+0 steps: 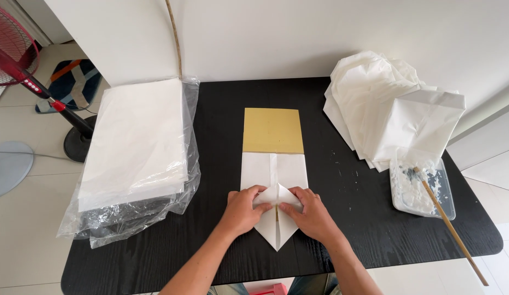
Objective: Folding paper around a template and applying glue with a brush to assemble a paper bag.
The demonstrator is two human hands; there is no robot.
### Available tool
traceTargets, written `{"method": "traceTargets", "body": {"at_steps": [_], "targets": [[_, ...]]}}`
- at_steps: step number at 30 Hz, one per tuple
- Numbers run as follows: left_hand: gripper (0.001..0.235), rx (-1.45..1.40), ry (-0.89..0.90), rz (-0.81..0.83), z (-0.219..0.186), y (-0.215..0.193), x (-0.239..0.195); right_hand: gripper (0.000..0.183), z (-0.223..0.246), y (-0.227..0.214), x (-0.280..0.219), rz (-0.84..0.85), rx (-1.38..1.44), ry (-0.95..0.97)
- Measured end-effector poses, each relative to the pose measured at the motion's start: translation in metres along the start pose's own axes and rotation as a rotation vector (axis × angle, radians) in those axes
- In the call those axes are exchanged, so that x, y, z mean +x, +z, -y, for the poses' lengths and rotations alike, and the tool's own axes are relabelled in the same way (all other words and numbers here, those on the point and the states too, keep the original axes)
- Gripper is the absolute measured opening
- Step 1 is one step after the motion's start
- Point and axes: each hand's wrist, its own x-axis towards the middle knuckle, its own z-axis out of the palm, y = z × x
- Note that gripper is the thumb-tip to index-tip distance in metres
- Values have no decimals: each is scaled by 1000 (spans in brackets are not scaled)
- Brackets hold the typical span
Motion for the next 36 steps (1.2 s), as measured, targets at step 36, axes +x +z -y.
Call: {"method": "traceTargets", "body": {"at_steps": [36], "targets": [[81,693,543,-254,44,49,-3,58,-39,48,6,-301,-557,-482]]}}
